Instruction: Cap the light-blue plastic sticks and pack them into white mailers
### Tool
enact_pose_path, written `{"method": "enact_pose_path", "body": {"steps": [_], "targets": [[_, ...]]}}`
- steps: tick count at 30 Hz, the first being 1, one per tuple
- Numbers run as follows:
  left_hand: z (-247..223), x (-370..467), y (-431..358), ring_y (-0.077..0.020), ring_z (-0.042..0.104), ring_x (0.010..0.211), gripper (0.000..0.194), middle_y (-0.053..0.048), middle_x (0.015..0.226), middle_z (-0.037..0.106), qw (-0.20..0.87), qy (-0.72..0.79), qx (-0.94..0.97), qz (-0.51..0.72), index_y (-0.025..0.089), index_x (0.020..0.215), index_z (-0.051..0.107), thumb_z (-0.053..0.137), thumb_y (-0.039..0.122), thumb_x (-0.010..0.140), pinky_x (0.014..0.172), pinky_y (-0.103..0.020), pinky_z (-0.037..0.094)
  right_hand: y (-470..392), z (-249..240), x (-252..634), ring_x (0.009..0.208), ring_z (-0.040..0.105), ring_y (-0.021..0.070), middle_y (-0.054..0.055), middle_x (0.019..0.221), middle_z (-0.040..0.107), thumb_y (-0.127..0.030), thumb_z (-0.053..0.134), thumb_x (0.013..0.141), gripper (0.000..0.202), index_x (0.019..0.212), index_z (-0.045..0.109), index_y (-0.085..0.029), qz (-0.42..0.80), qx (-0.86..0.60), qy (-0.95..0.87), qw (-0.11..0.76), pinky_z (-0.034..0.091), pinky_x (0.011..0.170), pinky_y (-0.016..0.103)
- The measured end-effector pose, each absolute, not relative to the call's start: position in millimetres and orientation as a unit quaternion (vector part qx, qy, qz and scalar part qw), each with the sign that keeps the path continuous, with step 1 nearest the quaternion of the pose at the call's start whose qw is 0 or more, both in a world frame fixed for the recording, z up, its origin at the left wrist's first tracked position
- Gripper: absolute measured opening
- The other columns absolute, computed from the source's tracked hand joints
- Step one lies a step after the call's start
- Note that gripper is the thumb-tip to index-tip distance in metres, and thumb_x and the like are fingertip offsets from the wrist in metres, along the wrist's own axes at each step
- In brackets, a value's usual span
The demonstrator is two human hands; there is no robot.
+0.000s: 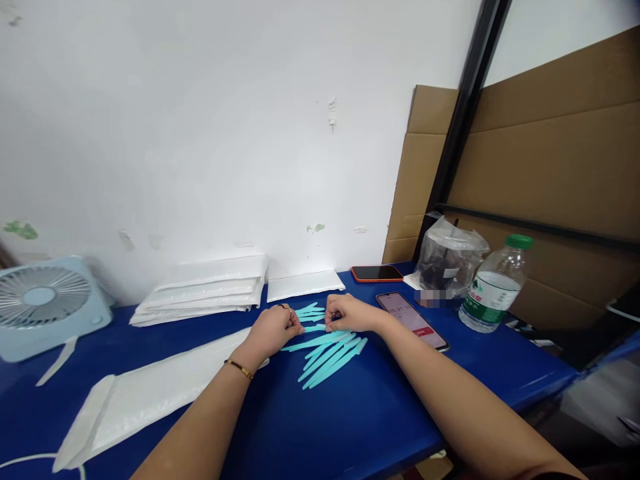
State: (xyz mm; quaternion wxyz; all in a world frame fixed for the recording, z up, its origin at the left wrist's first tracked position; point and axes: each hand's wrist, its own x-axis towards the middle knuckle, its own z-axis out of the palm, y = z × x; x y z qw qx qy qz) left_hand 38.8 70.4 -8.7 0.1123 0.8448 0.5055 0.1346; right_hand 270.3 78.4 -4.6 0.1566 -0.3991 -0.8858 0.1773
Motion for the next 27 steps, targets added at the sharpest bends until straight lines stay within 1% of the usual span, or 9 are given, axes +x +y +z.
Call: {"method": "enact_pose_path", "body": {"steps": [2,4,6,8,11,14,19,24,27], "targets": [[-8,37,73,-0.0166,0.057,0.071,0.020,-0.003,0.077,0.062,0.083,0.526,0.834,0.141,0.021,0.070,0.064,0.055,0.039,0.073,0.061,-0.026,0.038,82,-5,275,0.076,0.052,0.0135,0.001,0.084,0.055,-0.032,0.067,0.071,0.012,0.072,0.068,-0.020,0.157,-0.420,-0.877,0.174,0.032,0.083,0.031],[-7,34,76,-0.0184,0.058,0.077,0.020,-0.004,0.082,0.063,0.063,0.548,0.820,0.152,0.021,0.073,0.064,0.055,0.039,0.073,0.065,-0.028,0.039,86,-4,286,0.078,0.053,0.0149,0.002,0.085,0.056,-0.033,0.067,0.071,0.013,0.072,0.067,-0.019,0.135,-0.454,-0.858,0.198,0.034,0.079,0.029],[-8,32,77,-0.0194,0.058,0.081,0.021,-0.004,0.086,0.063,0.065,0.561,0.808,0.165,0.022,0.078,0.064,0.056,0.040,0.072,0.067,-0.028,0.039,87,-1,297,0.079,0.052,0.0162,0.003,0.087,0.055,-0.035,0.066,0.071,0.016,0.077,0.067,-0.021,0.135,-0.470,-0.847,0.206,0.036,0.075,0.028],[-8,34,76,-0.0193,0.058,0.081,0.023,-0.004,0.087,0.063,0.084,0.556,0.809,0.172,0.022,0.080,0.064,0.057,0.041,0.070,0.067,-0.028,0.040,85,2,304,0.081,0.052,0.0168,0.002,0.089,0.055,-0.037,0.066,0.071,0.018,0.083,0.067,-0.023,0.158,-0.454,-0.858,0.182,0.036,0.076,0.028],[-8,41,69,-0.0176,0.058,0.076,0.026,-0.003,0.083,0.063,0.130,0.518,0.829,0.164,0.022,0.077,0.065,0.055,0.046,0.072,0.064,-0.026,0.039,81,5,305,0.082,0.052,0.0166,0.002,0.090,0.054,-0.036,0.067,0.070,0.018,0.083,0.068,-0.024,0.183,-0.418,-0.882,0.120,0.033,0.085,0.034],[-7,50,60,-0.0153,0.057,0.069,0.029,-0.001,0.076,0.064,0.174,0.483,0.844,0.154,0.022,0.077,0.065,0.051,0.048,0.074,0.057,-0.024,0.037,80,5,298,0.081,0.051,0.0157,0.002,0.091,0.053,-0.030,0.066,0.070,0.013,0.080,0.067,-0.022,0.182,-0.406,-0.891,0.091,0.029,0.089,0.037],[-4,57,54,-0.0128,0.055,0.060,0.026,0.001,0.067,0.063,0.199,0.479,0.847,0.120,0.021,0.070,0.064,0.053,0.045,0.073,0.050,-0.022,0.031,81,1,293,0.078,0.050,0.0140,0.001,0.087,0.051,-0.030,0.067,0.070,0.013,0.077,0.066,-0.020,0.180,-0.388,-0.895,0.126,0.032,0.084,0.032],[-5,51,58,-0.0135,0.055,0.061,0.026,-0.001,0.071,0.064,0.189,0.504,0.830,0.144,0.019,0.067,0.061,0.051,0.042,0.073,0.053,-0.023,0.034,80,4,299,0.078,0.048,0.0138,0.001,0.086,0.049,-0.031,0.065,0.072,0.011,0.075,0.065,-0.020,0.176,-0.403,-0.886,0.148,0.032,0.083,0.031],[-5,48,59,-0.0139,0.055,0.062,0.029,-0.001,0.073,0.064,0.205,0.508,0.824,0.147,0.019,0.071,0.061,0.052,0.046,0.072,0.053,-0.023,0.034,79,7,303,0.077,0.047,0.0141,0.002,0.087,0.049,-0.034,0.064,0.073,0.015,0.076,0.065,-0.019,0.192,-0.405,-0.881,0.151,0.035,0.078,0.029]]}}
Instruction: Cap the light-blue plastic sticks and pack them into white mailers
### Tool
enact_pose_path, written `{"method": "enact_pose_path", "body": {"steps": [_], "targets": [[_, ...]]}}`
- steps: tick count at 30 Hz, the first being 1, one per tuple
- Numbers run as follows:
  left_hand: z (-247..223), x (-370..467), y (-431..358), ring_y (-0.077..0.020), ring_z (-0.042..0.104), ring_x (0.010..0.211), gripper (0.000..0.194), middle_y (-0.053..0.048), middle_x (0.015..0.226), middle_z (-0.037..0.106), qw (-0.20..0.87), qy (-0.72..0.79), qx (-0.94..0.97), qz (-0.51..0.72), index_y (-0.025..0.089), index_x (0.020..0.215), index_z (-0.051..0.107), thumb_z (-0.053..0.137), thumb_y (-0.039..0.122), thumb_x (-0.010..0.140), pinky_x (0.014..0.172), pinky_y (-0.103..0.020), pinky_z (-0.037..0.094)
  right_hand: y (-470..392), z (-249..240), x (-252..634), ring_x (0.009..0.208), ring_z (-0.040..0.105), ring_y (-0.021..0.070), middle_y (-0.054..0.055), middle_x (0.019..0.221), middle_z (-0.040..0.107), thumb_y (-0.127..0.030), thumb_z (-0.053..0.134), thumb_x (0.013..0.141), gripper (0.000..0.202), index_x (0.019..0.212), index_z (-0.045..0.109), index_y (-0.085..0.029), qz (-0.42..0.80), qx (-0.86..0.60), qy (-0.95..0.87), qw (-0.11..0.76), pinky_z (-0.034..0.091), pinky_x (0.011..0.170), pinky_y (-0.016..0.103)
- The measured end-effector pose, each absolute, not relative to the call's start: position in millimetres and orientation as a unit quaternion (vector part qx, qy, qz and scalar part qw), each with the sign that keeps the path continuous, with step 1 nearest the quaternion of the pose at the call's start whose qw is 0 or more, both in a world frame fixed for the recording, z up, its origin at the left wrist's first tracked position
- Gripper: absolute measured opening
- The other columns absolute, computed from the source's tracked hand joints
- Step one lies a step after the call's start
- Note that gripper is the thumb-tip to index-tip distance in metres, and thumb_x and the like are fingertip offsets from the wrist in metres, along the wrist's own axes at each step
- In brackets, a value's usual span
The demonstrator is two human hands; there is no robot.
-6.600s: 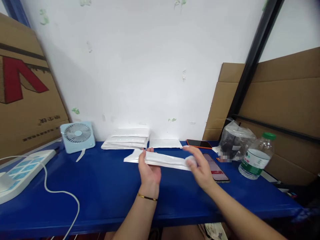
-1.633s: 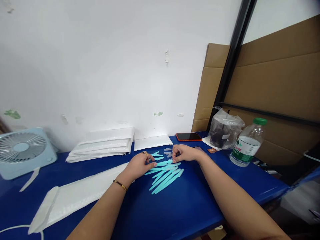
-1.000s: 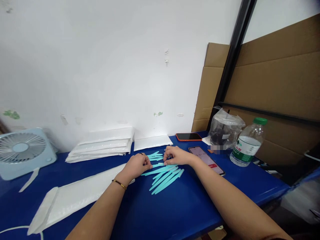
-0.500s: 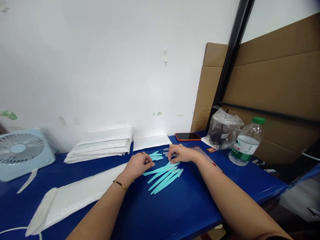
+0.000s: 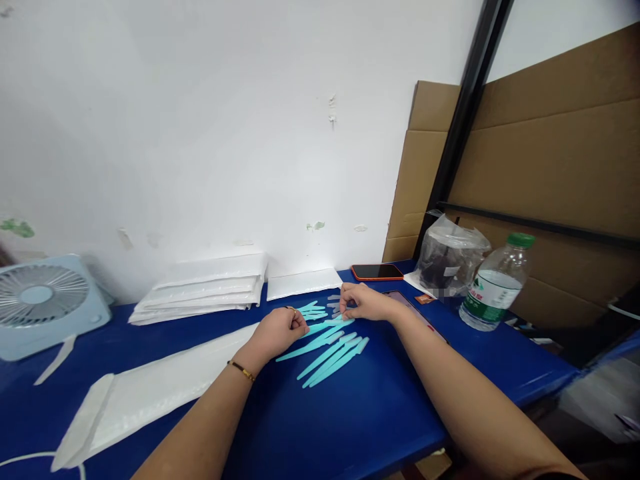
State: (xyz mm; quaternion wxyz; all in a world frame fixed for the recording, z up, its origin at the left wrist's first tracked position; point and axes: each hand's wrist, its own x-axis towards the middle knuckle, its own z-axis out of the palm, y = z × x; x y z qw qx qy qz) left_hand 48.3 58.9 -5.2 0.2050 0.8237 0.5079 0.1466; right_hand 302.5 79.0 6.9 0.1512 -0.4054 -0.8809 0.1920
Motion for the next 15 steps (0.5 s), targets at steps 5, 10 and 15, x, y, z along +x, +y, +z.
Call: {"method": "enact_pose_path", "body": {"steps": [5,10,15], "targets": [[-4,53,56,-0.0141,0.054,0.065,0.036,0.000,0.076,0.061,0.191,0.494,0.834,0.155,0.022,0.082,0.063,0.048,0.053,0.075,0.054,-0.023,0.034,77,7,296,0.078,0.048,0.0135,0.002,0.088,0.048,-0.036,0.064,0.074,0.019,0.080,0.066,-0.018,0.207,-0.388,-0.879,0.183,0.037,0.072,0.025],[-5,50,62,-0.0141,0.056,0.070,0.028,-0.002,0.080,0.062,0.106,0.504,0.846,0.142,0.021,0.067,0.062,0.047,0.040,0.080,0.061,-0.024,0.035,85,-4,295,0.075,0.048,0.0126,0.002,0.087,0.049,-0.032,0.065,0.073,0.015,0.077,0.066,-0.017,0.182,-0.421,-0.861,0.221,0.037,0.068,0.024],[-4,40,66,-0.0162,0.056,0.074,0.025,-0.001,0.081,0.062,0.068,0.541,0.823,0.157,0.024,0.080,0.064,0.050,0.044,0.077,0.060,-0.025,0.035,89,-4,308,0.072,0.049,0.0124,0.002,0.084,0.050,-0.035,0.065,0.071,0.019,0.077,0.065,-0.017,0.178,-0.460,-0.832,0.256,0.039,0.065,0.023]]}}
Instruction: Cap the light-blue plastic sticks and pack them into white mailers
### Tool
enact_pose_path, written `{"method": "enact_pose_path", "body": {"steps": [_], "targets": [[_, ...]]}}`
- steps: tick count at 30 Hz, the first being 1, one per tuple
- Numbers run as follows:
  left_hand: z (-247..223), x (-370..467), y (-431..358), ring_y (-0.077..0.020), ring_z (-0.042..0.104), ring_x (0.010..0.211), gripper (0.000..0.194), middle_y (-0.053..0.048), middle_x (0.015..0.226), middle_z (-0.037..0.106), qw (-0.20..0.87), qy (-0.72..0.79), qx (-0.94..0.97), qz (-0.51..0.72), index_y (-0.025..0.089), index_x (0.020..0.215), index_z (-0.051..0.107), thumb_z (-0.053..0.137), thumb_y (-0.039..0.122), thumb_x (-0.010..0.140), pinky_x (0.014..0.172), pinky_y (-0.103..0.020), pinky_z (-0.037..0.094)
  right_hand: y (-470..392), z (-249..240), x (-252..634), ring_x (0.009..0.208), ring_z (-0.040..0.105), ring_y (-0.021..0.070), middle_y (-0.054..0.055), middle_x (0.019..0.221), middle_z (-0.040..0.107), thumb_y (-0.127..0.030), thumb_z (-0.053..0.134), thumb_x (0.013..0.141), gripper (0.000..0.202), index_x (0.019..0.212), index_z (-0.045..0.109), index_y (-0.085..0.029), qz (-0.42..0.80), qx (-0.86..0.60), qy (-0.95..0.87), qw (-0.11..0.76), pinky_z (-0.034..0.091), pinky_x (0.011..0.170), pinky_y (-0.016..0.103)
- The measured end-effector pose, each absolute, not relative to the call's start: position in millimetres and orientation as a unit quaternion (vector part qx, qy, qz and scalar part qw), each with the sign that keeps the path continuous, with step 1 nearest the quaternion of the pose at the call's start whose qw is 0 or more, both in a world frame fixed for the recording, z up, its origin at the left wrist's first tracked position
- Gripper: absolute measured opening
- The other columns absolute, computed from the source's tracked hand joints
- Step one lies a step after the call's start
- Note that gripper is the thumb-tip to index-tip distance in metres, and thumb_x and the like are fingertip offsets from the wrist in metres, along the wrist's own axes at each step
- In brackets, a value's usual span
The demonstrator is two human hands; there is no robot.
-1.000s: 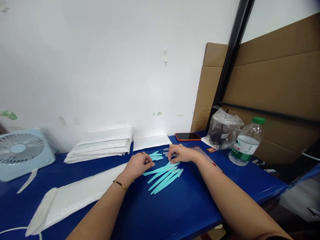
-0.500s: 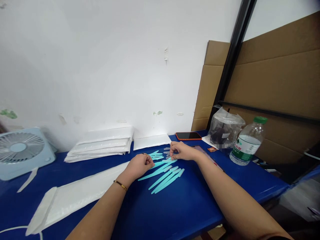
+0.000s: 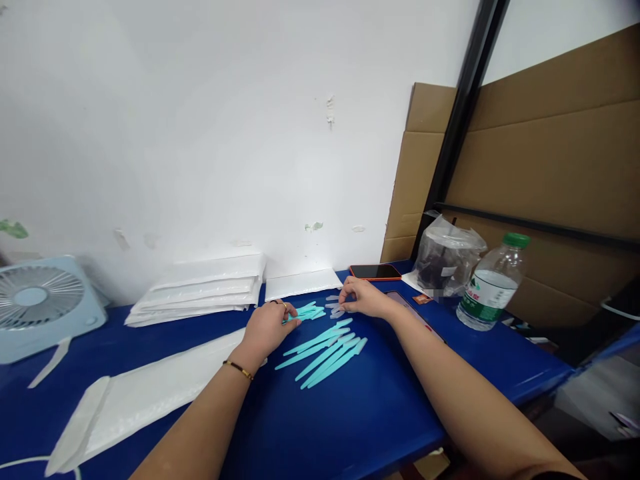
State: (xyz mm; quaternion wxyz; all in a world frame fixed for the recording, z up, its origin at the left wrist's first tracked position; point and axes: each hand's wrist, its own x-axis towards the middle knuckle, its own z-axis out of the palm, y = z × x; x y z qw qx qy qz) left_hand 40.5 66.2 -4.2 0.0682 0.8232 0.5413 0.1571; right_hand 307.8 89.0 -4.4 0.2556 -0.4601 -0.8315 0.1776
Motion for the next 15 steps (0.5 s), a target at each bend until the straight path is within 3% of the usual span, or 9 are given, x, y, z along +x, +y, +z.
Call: {"method": "enact_pose_path", "body": {"steps": [4,8,15], "targets": [[-1,46,55,-0.0143,0.056,0.070,0.031,0.001,0.079,0.062,0.132,0.498,0.846,0.137,0.025,0.077,0.064,0.056,0.053,0.069,0.056,-0.023,0.035,76,5,307,0.074,0.052,0.0135,0.003,0.086,0.055,-0.043,0.069,0.065,0.027,0.075,0.069,-0.018,0.244,-0.406,-0.864,0.174,0.039,0.063,0.022],[-1,54,48,-0.0124,0.055,0.062,0.025,0.003,0.069,0.062,0.180,0.481,0.854,0.084,0.023,0.068,0.063,0.059,0.048,0.067,0.051,-0.022,0.033,70,6,300,0.070,0.052,0.0129,0.003,0.083,0.059,-0.038,0.074,0.060,0.024,0.073,0.070,-0.018,0.257,-0.397,-0.874,0.112,0.036,0.057,0.021],[1,36,64,-0.0138,0.056,0.065,0.020,0.001,0.071,0.064,0.113,0.548,0.821,0.113,0.022,0.069,0.061,0.057,0.041,0.071,0.054,-0.024,0.034,85,-1,313,0.072,0.052,0.0137,0.004,0.084,0.055,-0.037,0.068,0.067,0.021,0.072,0.067,-0.017,0.184,-0.468,-0.838,0.211,0.038,0.062,0.023]]}}
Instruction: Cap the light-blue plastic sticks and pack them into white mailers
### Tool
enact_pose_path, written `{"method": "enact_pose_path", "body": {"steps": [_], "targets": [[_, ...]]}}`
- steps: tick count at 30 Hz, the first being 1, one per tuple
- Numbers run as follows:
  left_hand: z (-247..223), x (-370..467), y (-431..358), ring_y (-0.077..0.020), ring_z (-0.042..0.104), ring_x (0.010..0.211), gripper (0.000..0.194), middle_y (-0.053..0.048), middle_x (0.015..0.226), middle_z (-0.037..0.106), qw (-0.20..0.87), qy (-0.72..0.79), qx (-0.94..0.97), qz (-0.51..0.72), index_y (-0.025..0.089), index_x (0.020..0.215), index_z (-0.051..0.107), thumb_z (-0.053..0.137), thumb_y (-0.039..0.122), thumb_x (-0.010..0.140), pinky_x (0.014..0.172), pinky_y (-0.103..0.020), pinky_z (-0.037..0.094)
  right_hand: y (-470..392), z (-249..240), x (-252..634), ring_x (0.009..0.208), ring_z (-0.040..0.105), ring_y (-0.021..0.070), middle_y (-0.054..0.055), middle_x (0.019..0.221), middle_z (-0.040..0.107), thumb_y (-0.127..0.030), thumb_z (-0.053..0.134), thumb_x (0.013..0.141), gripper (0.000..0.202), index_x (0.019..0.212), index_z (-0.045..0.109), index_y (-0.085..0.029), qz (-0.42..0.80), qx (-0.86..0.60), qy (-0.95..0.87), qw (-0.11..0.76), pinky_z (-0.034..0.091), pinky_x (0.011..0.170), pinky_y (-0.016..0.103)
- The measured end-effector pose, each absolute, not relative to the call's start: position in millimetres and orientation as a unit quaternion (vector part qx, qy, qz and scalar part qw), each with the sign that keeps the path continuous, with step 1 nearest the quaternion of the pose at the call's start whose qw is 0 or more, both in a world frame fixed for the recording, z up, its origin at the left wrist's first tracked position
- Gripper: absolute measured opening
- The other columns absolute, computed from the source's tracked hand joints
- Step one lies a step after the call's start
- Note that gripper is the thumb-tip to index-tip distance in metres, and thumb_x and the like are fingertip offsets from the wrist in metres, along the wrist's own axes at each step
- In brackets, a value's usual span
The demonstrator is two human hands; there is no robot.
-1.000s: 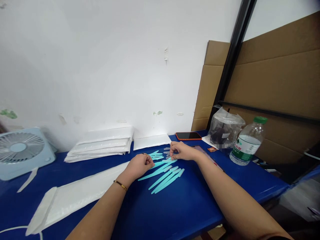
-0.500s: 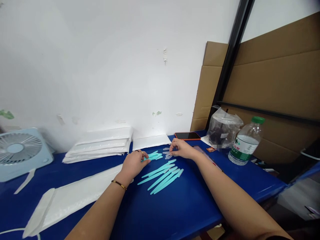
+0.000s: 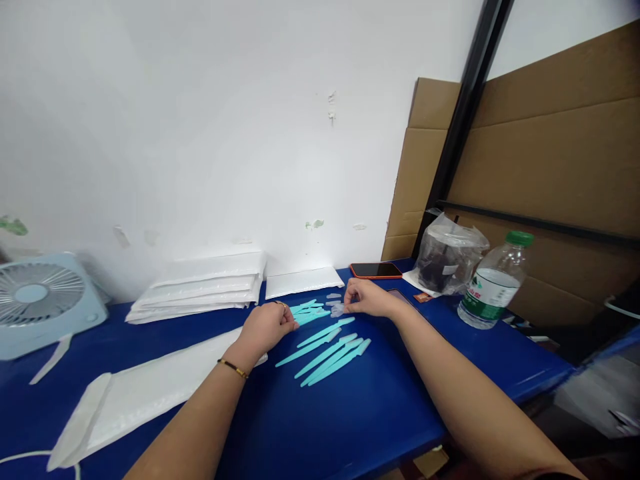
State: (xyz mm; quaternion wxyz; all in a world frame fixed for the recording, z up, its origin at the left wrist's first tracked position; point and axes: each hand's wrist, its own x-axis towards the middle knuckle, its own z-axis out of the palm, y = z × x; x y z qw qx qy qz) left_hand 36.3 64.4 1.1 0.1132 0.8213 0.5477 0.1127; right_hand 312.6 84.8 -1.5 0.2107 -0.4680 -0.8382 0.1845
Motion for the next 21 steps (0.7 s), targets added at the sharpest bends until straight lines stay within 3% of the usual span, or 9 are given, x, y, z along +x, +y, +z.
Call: {"method": "enact_pose_path", "body": {"steps": [3,7,11,16,21], "targets": [[2,34,65,-0.0153,0.058,0.072,0.024,0.001,0.080,0.064,0.089,0.563,0.809,0.145,0.023,0.077,0.062,0.057,0.046,0.070,0.057,-0.024,0.035,86,-1,317,0.072,0.051,0.0137,0.003,0.084,0.054,-0.036,0.066,0.069,0.019,0.073,0.067,-0.018,0.156,-0.490,-0.825,0.235,0.039,0.063,0.023],[-3,47,56,-0.0148,0.058,0.071,0.028,0.002,0.078,0.064,0.130,0.518,0.835,0.133,0.025,0.076,0.063,0.060,0.051,0.066,0.056,-0.023,0.035,81,0,314,0.075,0.052,0.0147,0.002,0.084,0.056,-0.038,0.070,0.063,0.022,0.075,0.069,-0.020,0.205,-0.445,-0.857,0.158,0.039,0.063,0.023],[-7,56,53,-0.0134,0.056,0.063,0.020,0.003,0.069,0.064,0.151,0.514,0.839,0.098,0.024,0.068,0.062,0.058,0.043,0.070,0.051,-0.023,0.032,80,-2,310,0.072,0.053,0.0142,0.002,0.082,0.058,-0.037,0.071,0.063,0.020,0.073,0.069,-0.019,0.224,-0.423,-0.870,0.116,0.039,0.062,0.023],[-1,38,64,-0.0139,0.057,0.064,0.016,0.000,0.069,0.065,0.099,0.551,0.823,0.100,0.022,0.068,0.062,0.057,0.036,0.071,0.054,-0.023,0.032,85,-2,314,0.074,0.052,0.0138,0.003,0.086,0.055,-0.034,0.068,0.067,0.018,0.074,0.067,-0.017,0.202,-0.459,-0.848,0.173,0.040,0.063,0.023],[9,30,61,-0.0157,0.058,0.069,0.029,0.000,0.078,0.065,0.113,0.566,0.807,0.122,0.023,0.075,0.064,0.059,0.050,0.066,0.054,-0.023,0.033,79,4,310,0.073,0.052,0.0134,0.003,0.084,0.053,-0.039,0.067,0.068,0.023,0.077,0.066,-0.017,0.187,-0.454,-0.843,0.218,0.040,0.064,0.023]]}}
